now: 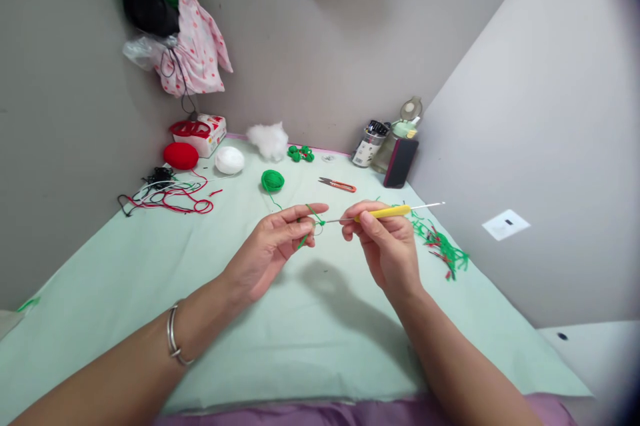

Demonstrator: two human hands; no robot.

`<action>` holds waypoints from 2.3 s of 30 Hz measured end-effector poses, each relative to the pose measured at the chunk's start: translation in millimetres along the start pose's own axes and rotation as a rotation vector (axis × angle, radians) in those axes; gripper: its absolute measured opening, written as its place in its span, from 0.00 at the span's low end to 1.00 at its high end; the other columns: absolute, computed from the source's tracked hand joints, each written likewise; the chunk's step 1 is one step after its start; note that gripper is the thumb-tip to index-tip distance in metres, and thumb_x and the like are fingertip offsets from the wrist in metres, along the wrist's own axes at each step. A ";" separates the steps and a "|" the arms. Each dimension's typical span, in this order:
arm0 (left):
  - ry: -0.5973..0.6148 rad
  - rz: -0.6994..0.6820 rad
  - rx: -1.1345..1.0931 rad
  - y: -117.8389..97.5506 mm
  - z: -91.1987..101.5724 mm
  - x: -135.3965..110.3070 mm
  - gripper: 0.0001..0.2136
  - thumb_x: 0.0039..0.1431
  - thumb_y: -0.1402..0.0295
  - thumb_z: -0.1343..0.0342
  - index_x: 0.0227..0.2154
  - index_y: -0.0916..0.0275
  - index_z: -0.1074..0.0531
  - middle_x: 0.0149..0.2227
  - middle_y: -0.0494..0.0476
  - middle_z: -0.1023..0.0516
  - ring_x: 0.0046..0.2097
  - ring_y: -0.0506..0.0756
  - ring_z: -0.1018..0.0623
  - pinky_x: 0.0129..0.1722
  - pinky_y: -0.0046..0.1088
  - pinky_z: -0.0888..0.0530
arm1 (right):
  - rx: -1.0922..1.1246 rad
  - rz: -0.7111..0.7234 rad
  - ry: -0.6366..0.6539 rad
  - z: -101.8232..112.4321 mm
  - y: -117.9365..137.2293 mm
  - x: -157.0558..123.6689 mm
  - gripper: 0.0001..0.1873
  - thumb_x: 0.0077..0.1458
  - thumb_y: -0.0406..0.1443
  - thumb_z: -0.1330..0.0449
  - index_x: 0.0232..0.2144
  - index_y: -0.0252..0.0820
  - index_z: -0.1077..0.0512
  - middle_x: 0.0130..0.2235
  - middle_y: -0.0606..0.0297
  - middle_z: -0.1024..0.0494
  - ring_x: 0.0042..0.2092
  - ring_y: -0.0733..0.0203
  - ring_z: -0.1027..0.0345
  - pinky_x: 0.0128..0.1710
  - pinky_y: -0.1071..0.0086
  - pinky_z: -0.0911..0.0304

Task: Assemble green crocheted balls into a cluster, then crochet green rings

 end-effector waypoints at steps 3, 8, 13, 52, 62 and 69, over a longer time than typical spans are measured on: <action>0.017 -0.017 0.022 0.9 -1.6 -1.8 0.17 0.57 0.68 0.38 0.50 0.59 0.22 0.34 0.51 0.31 0.35 0.49 0.31 0.42 0.27 0.34 | 0.006 -0.022 0.004 -2.1 -0.7 -1.1 0.07 0.56 0.39 0.34 0.31 0.43 0.19 0.32 0.63 0.22 0.29 0.66 0.30 0.29 0.70 0.32; 0.002 -0.009 0.053 2.1 -5.2 -4.6 0.20 0.55 0.68 0.35 0.52 0.55 0.23 0.33 0.50 0.32 0.36 0.49 0.31 0.44 0.28 0.33 | 0.057 -0.054 0.042 -6.9 -3.7 -3.4 0.06 0.57 0.38 0.35 0.33 0.44 0.18 0.33 0.64 0.22 0.30 0.67 0.30 0.31 0.71 0.31; 0.018 -0.017 0.062 2.1 -4.4 -2.7 0.20 0.55 0.68 0.35 0.53 0.56 0.24 0.34 0.50 0.32 0.36 0.49 0.31 0.44 0.28 0.34 | 0.058 -0.044 0.031 -6.5 -2.6 -2.9 0.06 0.58 0.38 0.35 0.33 0.44 0.19 0.33 0.64 0.21 0.30 0.67 0.30 0.31 0.72 0.32; -0.035 0.075 -0.027 8.3 -2.8 -0.7 0.21 0.53 0.66 0.33 0.51 0.58 0.23 0.32 0.52 0.22 0.38 0.51 0.26 0.47 0.32 0.31 | -1.014 0.837 0.305 -12.4 7.0 -27.1 0.19 0.60 0.28 0.41 0.50 0.54 0.24 0.44 0.61 0.20 0.44 0.56 0.24 0.42 0.63 0.26; -0.070 0.002 0.003 2.1 0.5 -0.4 0.18 0.54 0.67 0.34 0.50 0.57 0.22 0.31 0.48 0.26 0.38 0.49 0.27 0.54 0.35 0.33 | -0.264 0.224 0.062 -6.2 11.5 -7.5 0.08 0.63 0.36 0.42 0.35 0.44 0.22 0.34 0.62 0.23 0.31 0.62 0.29 0.31 0.64 0.29; -0.184 -0.105 0.135 5.5 -6.2 -5.4 0.24 0.51 0.67 0.32 0.53 0.57 0.24 0.31 0.49 0.25 0.37 0.51 0.28 0.46 0.31 0.33 | -0.622 0.462 0.134 -14.0 5.5 -19.8 0.12 0.62 0.31 0.41 0.44 0.50 0.21 0.39 0.61 0.23 0.38 0.59 0.27 0.37 0.63 0.28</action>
Point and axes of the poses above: each hand's wrist, its own x-axis towards the middle knuckle, its own z-axis out of the back of the hand, y = z × x, the point moved 3 cm from there along x, towards the middle knuckle
